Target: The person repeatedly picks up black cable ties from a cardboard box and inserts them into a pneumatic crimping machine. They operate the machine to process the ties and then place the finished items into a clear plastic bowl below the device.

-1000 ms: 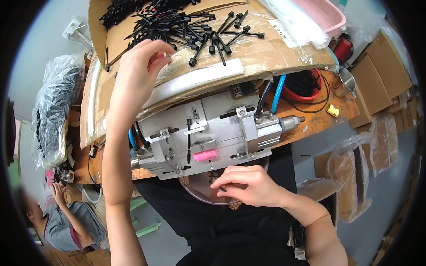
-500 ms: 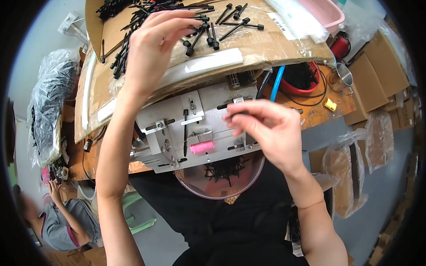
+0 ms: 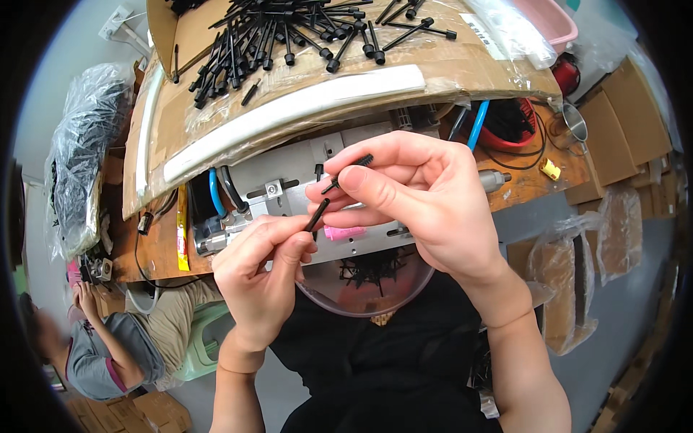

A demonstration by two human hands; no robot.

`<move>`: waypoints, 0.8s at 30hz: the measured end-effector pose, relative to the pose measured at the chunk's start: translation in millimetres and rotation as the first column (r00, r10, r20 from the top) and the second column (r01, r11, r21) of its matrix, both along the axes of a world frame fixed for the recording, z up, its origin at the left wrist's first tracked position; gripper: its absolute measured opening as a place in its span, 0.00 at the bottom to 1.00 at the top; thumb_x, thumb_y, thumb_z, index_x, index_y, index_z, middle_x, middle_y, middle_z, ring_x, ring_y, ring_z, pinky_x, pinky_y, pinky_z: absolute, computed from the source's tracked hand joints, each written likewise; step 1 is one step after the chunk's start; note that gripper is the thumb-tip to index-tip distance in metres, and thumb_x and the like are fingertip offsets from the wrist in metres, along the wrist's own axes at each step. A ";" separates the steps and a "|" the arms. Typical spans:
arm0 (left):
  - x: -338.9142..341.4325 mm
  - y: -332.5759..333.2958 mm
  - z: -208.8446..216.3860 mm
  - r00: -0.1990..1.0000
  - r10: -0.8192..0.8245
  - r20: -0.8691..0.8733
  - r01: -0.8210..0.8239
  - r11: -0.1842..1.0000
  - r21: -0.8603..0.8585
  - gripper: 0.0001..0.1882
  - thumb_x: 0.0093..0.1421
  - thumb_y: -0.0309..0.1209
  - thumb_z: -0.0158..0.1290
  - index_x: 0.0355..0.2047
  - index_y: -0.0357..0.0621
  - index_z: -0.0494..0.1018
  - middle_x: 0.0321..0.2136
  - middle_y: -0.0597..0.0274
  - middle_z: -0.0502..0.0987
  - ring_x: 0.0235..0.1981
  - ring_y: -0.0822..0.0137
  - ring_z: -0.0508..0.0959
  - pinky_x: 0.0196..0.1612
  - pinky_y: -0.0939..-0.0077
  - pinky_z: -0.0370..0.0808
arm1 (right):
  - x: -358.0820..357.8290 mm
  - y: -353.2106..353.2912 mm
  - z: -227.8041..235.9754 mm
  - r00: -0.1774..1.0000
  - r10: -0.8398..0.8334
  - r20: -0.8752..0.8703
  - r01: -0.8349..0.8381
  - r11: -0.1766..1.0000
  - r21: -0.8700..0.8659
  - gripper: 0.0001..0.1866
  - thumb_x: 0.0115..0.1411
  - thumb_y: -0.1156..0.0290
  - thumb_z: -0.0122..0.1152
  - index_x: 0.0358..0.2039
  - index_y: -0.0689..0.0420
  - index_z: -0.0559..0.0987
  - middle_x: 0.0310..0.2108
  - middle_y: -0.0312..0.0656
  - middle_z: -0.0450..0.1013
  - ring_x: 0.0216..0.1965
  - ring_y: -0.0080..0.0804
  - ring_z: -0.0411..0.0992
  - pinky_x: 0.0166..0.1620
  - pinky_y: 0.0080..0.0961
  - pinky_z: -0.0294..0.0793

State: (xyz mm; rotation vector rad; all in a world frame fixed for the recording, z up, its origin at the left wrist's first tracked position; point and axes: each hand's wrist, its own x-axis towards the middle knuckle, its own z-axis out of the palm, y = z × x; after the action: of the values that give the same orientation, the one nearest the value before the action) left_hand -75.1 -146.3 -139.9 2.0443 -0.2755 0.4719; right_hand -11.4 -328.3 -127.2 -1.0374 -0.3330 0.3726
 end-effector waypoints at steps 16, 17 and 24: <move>-23.8 8.0 -7.0 0.949 -0.160 -0.272 0.086 0.961 -0.264 0.08 0.58 0.15 0.54 0.38 0.30 0.77 0.27 0.58 0.77 0.22 0.76 0.75 0.21 0.87 0.72 | -5.2 4.3 12.8 0.984 0.119 0.132 -0.067 0.936 -0.346 0.05 0.55 0.86 0.58 0.32 0.74 0.79 0.30 0.59 0.78 0.34 0.41 0.81 0.38 0.28 0.84; -25.6 5.0 -7.4 0.927 -0.175 -0.333 0.052 0.937 -0.346 0.09 0.57 0.14 0.55 0.40 0.29 0.76 0.28 0.57 0.77 0.22 0.75 0.76 0.21 0.86 0.73 | -6.1 4.9 14.6 0.988 0.112 0.106 -0.068 0.933 -0.352 0.05 0.55 0.86 0.58 0.32 0.74 0.79 0.30 0.58 0.78 0.33 0.40 0.81 0.38 0.27 0.84; -55.4 9.4 -20.9 0.907 -0.311 -0.283 0.120 0.836 -0.535 0.21 0.50 0.13 0.61 0.46 0.30 0.74 0.36 0.53 0.73 0.32 0.67 0.79 0.34 0.78 0.81 | 5.0 -17.5 4.4 0.946 0.284 -0.155 -0.320 0.890 -0.325 0.08 0.60 0.80 0.61 0.38 0.72 0.79 0.33 0.52 0.79 0.34 0.32 0.80 0.38 0.22 0.83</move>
State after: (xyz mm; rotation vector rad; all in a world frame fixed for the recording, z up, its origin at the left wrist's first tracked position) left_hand -130.5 -136.9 -160.7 1.5122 -0.1384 0.0069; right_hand -6.4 -345.7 -122.8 -1.3094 -0.3439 0.7871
